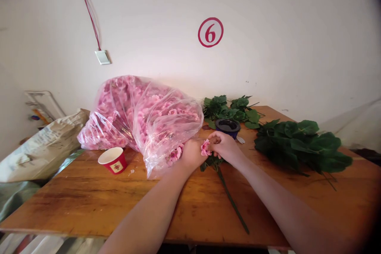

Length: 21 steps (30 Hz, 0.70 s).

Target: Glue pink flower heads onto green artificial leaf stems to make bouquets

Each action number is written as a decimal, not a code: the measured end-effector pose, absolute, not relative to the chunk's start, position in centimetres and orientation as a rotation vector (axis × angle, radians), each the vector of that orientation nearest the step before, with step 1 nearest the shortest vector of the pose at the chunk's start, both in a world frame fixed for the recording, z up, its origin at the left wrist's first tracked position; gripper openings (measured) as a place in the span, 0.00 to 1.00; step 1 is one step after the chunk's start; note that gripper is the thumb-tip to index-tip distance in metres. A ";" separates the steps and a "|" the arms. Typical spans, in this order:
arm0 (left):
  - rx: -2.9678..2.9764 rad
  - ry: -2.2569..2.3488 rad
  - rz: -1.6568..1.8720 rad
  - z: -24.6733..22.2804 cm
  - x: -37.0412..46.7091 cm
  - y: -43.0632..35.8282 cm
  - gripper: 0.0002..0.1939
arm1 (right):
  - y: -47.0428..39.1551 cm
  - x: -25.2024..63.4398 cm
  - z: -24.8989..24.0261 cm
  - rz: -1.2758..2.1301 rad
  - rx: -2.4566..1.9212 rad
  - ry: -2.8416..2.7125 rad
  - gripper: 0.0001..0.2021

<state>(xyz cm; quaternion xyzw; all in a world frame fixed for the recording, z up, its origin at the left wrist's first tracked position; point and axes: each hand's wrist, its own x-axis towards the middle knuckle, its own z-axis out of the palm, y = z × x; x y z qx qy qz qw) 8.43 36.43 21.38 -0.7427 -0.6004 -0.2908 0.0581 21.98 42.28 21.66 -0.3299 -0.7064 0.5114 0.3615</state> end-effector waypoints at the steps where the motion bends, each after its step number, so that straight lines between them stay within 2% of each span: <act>1: -2.248 -1.815 -0.884 21.4 8.4 36.5 0.12 | 42.1 22.0 21.8 1.280 -0.876 -1.859 0.13; 5: -2.223 -1.842 -0.875 21.2 8.2 36.7 0.12 | 41.1 21.9 22.1 1.059 -0.901 -1.982 0.05; 10: -2.122 -1.993 -0.778 20.7 8.4 36.9 0.15 | 40.4 21.6 21.9 0.717 -0.873 -2.071 0.10; 21: -2.128 -2.232 -0.523 21.3 8.7 36.9 0.18 | 39.8 21.5 22.1 0.634 -0.726 -2.199 0.11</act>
